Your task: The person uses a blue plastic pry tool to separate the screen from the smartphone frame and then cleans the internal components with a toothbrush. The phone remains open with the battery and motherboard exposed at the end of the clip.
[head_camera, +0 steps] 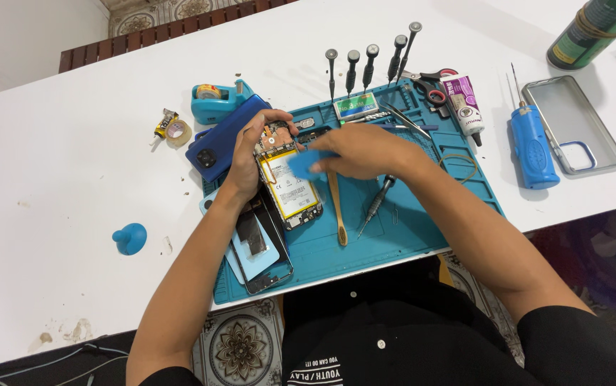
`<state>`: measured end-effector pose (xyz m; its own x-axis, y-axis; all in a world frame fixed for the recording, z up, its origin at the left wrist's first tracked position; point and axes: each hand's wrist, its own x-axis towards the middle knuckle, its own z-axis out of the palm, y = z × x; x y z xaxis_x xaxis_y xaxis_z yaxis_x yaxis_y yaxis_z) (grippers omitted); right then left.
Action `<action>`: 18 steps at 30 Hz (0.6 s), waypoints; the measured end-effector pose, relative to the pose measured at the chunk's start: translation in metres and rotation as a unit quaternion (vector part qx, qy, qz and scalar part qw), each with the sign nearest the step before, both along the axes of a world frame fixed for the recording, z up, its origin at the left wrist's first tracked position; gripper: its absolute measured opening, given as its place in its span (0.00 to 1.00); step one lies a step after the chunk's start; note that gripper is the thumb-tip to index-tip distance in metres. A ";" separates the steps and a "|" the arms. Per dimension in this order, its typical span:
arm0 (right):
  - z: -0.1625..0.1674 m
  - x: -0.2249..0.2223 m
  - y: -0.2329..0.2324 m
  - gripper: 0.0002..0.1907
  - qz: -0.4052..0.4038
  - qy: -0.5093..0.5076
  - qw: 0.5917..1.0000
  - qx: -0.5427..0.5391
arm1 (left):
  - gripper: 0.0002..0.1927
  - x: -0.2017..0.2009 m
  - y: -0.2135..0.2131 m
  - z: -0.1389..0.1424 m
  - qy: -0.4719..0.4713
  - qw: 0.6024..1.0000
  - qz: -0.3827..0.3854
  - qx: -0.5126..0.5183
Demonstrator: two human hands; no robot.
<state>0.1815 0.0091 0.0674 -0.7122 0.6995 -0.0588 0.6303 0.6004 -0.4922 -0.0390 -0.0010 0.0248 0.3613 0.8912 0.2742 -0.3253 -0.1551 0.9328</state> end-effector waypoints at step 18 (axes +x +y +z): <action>0.002 -0.002 0.004 0.21 -0.083 -0.108 0.989 -0.049 | 0.30 -0.001 0.000 0.001 0.012 1.000 0.005 0.013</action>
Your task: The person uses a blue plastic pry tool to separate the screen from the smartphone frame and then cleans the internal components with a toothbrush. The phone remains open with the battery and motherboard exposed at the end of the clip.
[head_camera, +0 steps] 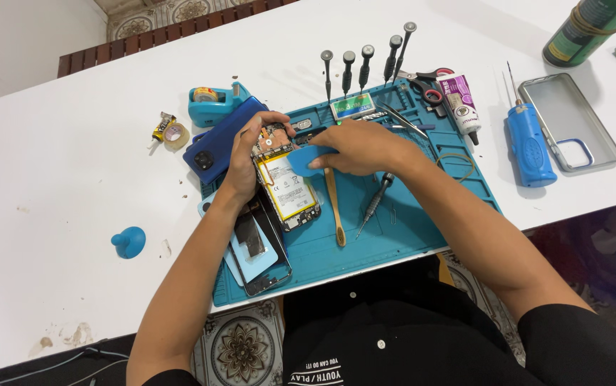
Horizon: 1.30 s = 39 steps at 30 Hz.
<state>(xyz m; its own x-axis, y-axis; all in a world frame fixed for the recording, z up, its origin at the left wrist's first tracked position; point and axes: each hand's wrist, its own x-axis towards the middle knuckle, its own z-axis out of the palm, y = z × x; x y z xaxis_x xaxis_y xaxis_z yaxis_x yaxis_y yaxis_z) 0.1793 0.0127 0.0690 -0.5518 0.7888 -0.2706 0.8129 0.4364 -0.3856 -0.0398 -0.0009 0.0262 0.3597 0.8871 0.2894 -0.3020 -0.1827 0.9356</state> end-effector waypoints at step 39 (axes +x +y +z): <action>-0.009 -0.004 0.000 0.23 -0.049 0.094 0.991 0.080 | 0.31 -0.001 0.000 -0.002 0.011 1.000 0.004 0.005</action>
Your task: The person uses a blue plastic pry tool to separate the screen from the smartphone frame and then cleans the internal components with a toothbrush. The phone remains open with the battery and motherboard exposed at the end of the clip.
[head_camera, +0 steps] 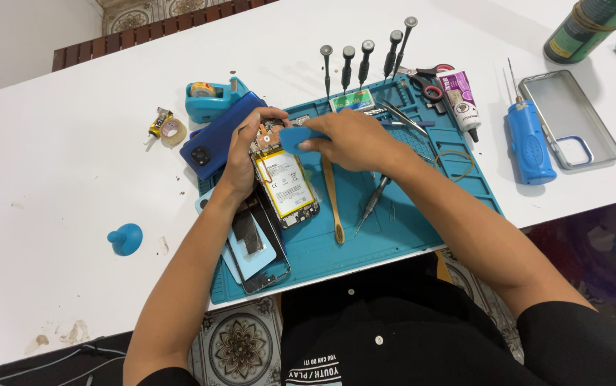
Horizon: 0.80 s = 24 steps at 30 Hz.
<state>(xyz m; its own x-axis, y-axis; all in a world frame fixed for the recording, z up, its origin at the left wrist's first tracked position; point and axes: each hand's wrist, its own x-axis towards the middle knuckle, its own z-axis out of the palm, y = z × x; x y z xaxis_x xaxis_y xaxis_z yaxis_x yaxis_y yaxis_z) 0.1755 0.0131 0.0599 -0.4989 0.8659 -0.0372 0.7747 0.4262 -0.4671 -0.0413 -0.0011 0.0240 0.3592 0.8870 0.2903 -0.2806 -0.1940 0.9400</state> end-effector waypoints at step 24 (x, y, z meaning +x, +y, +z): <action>-0.003 0.001 0.004 0.24 0.031 -0.055 0.998 -0.015 | 0.31 0.000 0.001 0.000 0.002 1.000 0.001 0.001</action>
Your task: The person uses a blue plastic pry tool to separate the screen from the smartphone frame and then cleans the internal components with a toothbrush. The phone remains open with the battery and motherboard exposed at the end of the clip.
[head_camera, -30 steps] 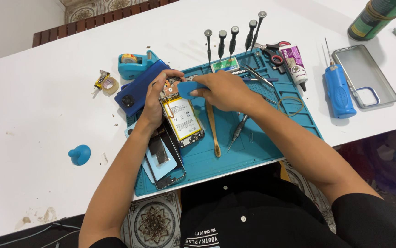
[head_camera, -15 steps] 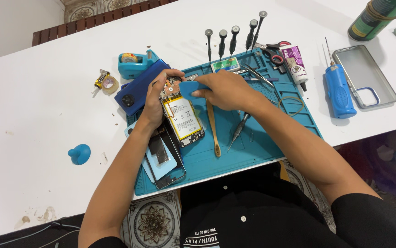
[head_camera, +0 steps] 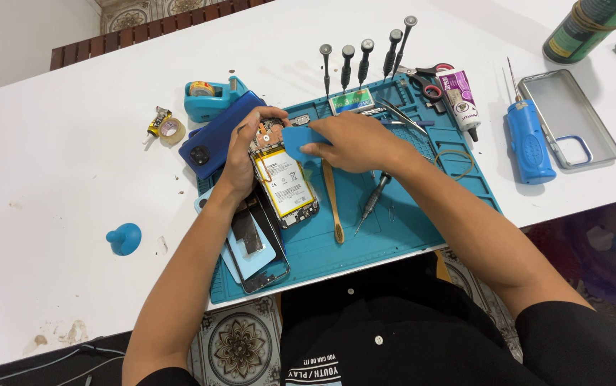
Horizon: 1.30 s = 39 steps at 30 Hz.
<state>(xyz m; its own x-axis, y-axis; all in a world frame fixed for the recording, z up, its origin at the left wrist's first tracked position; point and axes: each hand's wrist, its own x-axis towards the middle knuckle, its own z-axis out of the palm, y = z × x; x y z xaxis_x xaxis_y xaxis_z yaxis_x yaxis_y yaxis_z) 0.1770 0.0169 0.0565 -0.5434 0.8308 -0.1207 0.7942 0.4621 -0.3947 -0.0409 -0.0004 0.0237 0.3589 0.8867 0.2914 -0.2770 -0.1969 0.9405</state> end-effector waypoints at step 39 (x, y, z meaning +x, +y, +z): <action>0.013 0.003 -0.005 0.22 -0.005 0.057 0.992 -0.116 | 0.31 0.000 0.001 -0.002 0.001 1.000 0.002 0.013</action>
<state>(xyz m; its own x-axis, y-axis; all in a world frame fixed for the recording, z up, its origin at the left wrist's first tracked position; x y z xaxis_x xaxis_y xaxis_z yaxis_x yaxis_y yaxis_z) 0.1798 0.0121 0.0693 -0.5560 0.7936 -0.2469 0.7423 0.3405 -0.5771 -0.0411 0.0003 0.0222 0.3557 0.8804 0.3137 -0.2746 -0.2224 0.9355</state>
